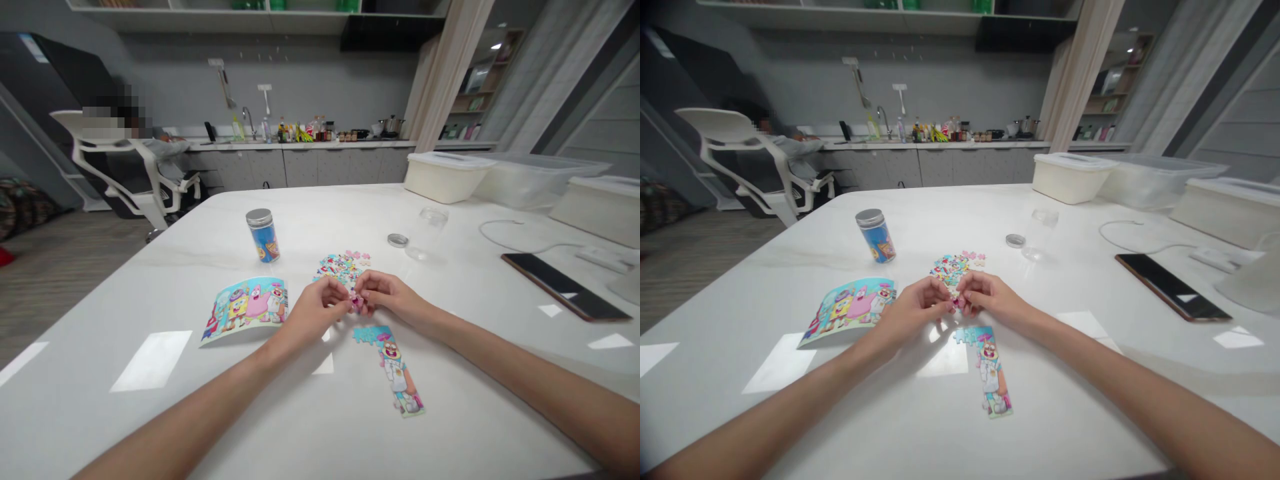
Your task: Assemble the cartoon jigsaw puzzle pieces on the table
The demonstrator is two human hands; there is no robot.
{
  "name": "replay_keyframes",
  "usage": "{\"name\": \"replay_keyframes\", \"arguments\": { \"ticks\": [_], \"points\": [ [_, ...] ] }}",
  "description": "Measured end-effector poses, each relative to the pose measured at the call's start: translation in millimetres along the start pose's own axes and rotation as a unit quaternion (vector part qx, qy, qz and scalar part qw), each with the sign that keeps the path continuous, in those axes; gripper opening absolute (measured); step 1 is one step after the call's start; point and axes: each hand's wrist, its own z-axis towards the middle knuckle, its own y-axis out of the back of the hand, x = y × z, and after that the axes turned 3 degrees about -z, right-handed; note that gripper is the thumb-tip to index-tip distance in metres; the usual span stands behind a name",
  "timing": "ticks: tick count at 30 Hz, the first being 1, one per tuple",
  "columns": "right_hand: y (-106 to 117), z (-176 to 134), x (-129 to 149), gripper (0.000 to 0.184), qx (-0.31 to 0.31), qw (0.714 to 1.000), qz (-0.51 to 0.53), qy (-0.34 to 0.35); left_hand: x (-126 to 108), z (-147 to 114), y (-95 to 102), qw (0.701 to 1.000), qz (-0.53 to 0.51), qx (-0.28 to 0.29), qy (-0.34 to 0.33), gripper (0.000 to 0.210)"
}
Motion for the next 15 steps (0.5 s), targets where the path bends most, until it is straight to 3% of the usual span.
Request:
{"name": "replay_keyframes", "arguments": {
  "ticks": [3, 8, 11, 15],
  "points": [
    [4, 2, -6, 0.026, -0.007, 1.0, -0.011, 0.014, 6, 0, -0.4, 0.999, -0.026, 0.02, -0.004, 0.023],
    [15, 6, -3, 0.017, -0.092, 0.991, -0.083, 0.053, 13, 2, -1.3, 0.998, -0.046, 0.027, -0.014, 0.029],
    [19, 5, 4, 0.009, -0.158, 0.969, -0.167, 0.094, 14, 2, -1.3, 0.998, -0.052, 0.033, -0.018, 0.037],
    [24, 7, 0, 0.01, -0.228, 0.937, -0.229, 0.135, 14, 5, 0.5, 0.997, -0.042, 0.056, -0.029, 0.028]
  ]
}}
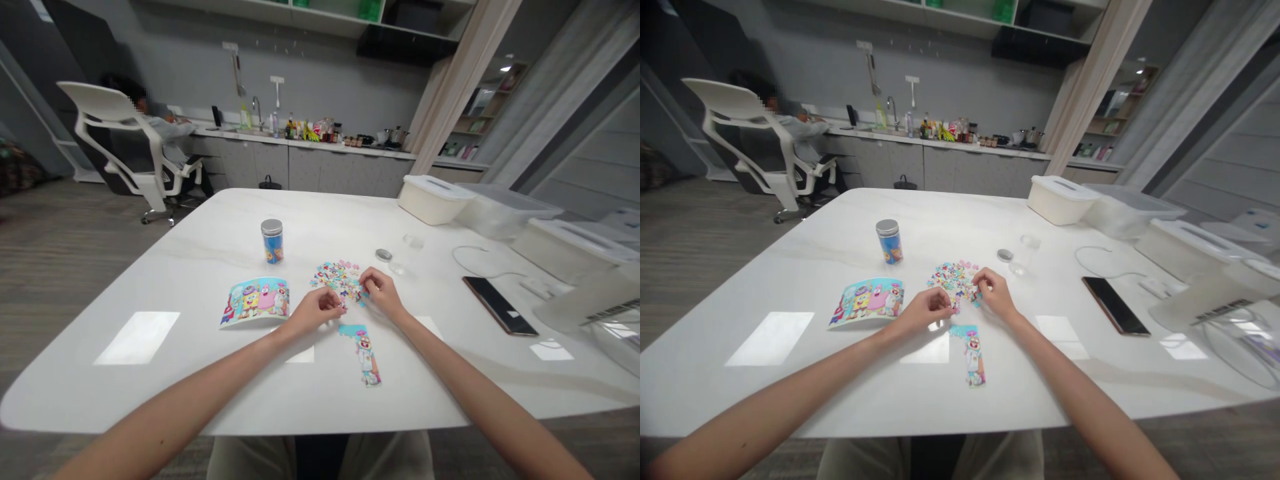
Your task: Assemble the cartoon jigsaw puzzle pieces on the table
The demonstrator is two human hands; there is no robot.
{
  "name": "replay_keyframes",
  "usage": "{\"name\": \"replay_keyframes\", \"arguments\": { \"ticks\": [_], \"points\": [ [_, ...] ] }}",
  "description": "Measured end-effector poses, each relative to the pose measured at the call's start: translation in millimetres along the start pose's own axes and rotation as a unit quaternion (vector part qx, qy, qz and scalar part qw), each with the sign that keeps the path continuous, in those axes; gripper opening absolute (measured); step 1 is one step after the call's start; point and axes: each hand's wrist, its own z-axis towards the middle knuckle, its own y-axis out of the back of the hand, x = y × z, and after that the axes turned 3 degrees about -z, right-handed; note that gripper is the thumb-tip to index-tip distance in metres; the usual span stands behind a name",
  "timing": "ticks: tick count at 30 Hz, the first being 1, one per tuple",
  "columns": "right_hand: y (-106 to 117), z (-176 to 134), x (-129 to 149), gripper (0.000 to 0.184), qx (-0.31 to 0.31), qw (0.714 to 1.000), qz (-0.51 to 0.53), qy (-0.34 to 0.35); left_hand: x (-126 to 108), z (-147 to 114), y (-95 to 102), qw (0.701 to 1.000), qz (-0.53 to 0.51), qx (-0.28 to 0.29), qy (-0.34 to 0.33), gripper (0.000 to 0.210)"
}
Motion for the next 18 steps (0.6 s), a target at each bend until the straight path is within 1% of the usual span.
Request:
{"name": "replay_keyframes", "arguments": {
  "ticks": [1, 4, 7, 9, 13, 18],
  "points": [
    [-1, 1, -3, 0.011, -0.019, 1.0, -0.003, 0.011, 1, 1, 1.1, 1.0, 0.008, 0.009, -0.004, 0.025],
    [-3, 2, -9, 0.014, -0.033, 0.999, -0.024, 0.032, 3, 4, 5.0, 0.998, 0.036, 0.04, -0.017, 0.016],
    [-3, 1, -12, 0.015, -0.04, 0.998, -0.039, 0.033, 5, 6, 8.2, 0.996, 0.063, 0.066, -0.012, 0.01],
    [-3, 0, -11, 0.016, -0.047, 0.997, -0.047, 0.025, 6, 7, 9.5, 0.995, 0.068, 0.072, -0.007, 0.009],
    [-3, -1, -10, 0.017, -0.067, 0.995, -0.079, 0.015, 4, 7, 11.1, 0.995, 0.068, 0.073, -0.013, 0.01],
    [-4, -4, -11, 0.017, -0.121, 0.988, -0.097, -0.013, -1, 3, 14.2, 0.993, 0.069, 0.092, -0.008, 0.017]
  ]
}}
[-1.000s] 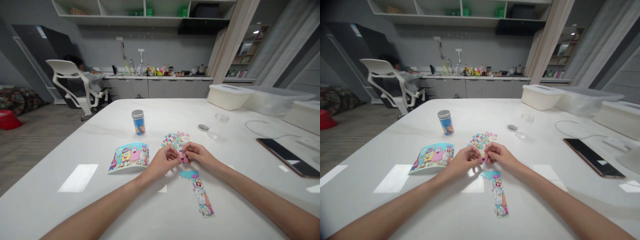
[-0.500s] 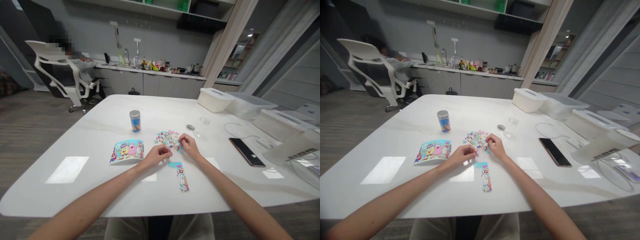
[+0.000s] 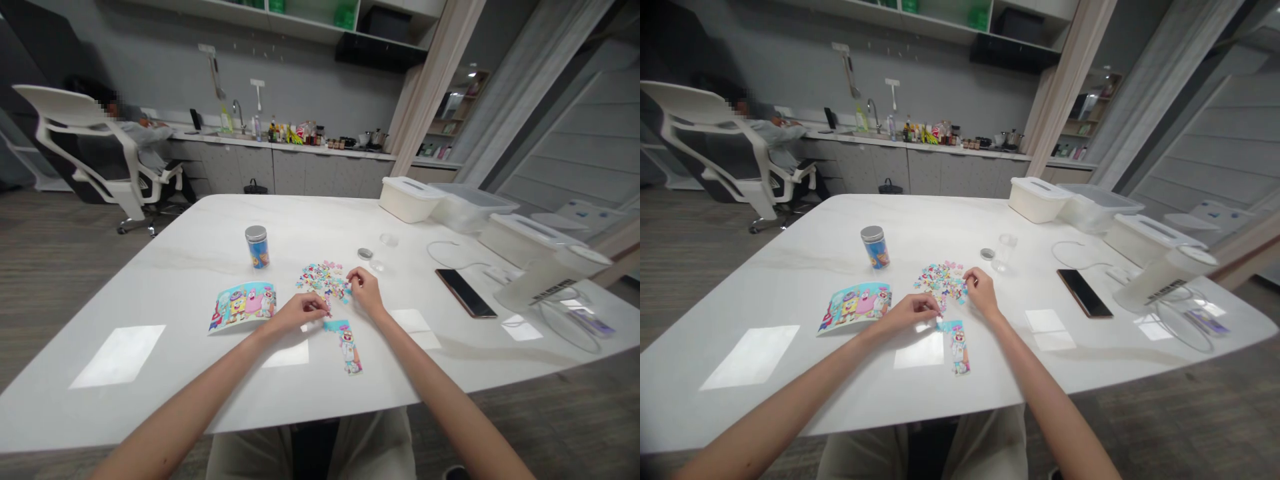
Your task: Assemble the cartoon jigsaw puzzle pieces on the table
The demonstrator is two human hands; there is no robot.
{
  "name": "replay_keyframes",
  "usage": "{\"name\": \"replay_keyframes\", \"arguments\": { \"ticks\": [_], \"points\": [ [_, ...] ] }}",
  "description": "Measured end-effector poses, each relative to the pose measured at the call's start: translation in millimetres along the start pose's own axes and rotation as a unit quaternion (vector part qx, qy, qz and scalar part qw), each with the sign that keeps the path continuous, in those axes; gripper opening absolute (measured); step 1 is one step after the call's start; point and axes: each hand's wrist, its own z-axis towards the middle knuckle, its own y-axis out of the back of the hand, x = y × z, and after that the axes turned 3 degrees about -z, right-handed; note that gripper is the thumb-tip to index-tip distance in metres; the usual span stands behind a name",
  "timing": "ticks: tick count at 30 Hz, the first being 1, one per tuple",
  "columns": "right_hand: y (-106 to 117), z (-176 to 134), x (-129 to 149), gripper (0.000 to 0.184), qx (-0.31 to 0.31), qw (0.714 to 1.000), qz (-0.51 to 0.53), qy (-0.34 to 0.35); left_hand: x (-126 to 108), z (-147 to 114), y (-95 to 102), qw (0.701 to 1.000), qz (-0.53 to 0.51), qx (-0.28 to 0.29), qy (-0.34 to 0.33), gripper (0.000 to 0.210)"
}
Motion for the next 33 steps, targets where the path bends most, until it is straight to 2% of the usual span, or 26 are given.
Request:
{"name": "replay_keyframes", "arguments": {
  "ticks": [9, 14, 18, 26, 33],
  "points": [
    [8, -29, 0, 0.018, -0.038, 0.996, 0.017, -0.081, -1, -9, 3.5, 0.999, -0.038, -0.026, 0.017, 0.025],
    [6, -26, -1, 0.017, -0.055, 0.984, 0.064, -0.155, 1, -7, 6.3, 0.997, -0.056, -0.044, 0.015, 0.022],
    [6, -23, -6, 0.017, -0.059, 0.973, 0.112, -0.194, -3, -11, 8.4, 0.998, -0.054, -0.001, 0.023, 0.023],
    [6, -25, -9, 0.018, -0.03, 0.974, 0.117, -0.191, -13, -15, 8.5, 0.993, 0.02, 0.11, 0.032, 0.026],
    [9, -24, -8, 0.02, -0.008, 0.982, 0.076, -0.175, -11, -16, 8.6, 0.991, 0.049, 0.124, 0.031, 0.029]
  ]
}}
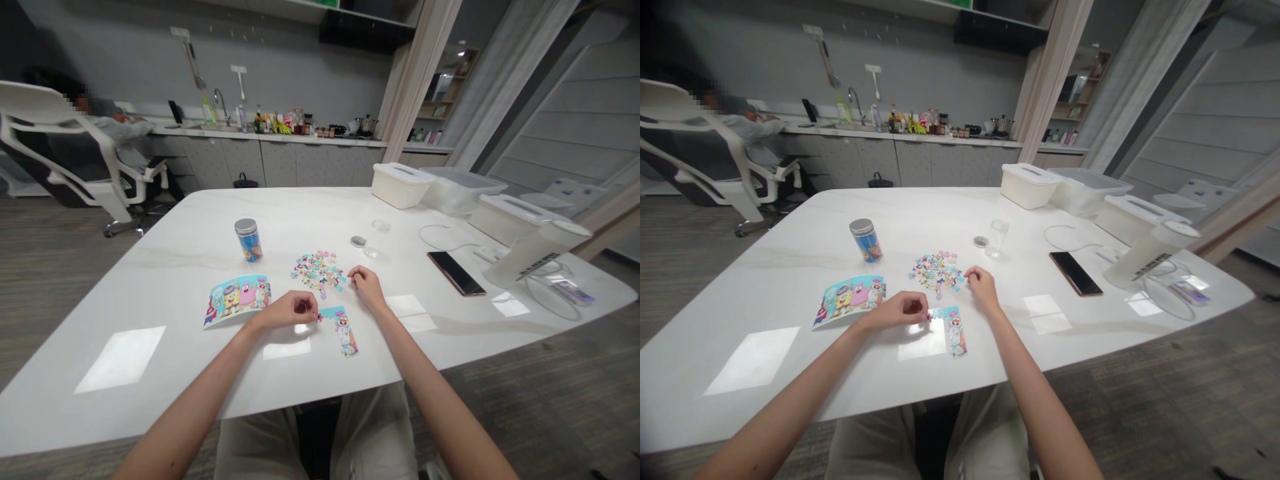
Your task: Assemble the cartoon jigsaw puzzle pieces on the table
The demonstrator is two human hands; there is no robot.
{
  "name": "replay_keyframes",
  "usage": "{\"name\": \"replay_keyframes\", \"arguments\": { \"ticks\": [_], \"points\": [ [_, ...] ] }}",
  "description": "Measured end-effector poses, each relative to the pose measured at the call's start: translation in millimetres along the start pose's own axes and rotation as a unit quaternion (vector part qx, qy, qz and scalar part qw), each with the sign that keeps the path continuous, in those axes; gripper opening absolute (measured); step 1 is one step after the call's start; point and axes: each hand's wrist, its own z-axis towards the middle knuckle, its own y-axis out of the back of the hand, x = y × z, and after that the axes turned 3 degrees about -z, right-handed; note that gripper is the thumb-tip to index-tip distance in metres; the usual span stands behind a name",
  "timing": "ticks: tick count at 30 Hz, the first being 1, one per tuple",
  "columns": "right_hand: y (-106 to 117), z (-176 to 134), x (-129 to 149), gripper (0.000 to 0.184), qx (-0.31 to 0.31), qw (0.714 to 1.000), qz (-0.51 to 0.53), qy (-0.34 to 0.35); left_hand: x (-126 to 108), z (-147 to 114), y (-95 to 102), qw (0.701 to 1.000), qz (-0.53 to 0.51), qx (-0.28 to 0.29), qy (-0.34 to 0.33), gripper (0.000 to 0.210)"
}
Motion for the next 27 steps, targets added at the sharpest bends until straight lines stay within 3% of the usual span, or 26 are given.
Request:
{"name": "replay_keyframes", "arguments": {
  "ticks": [9, 27],
  "points": [
    [4.1, -0.4, 4.0, 0.018, 0.008, 1.0, -0.012, 0.014, -6.8, -3.9, -6.0, 0.995, 0.096, 0.016, -0.024, 0.012],
    [9.2, 8.8, 8.4, 0.023, 0.16, 0.986, 0.04, -0.021, -4.3, -8.7, -8.6, 0.96, 0.252, 0.03, -0.119, 0.014]
  ]
}}
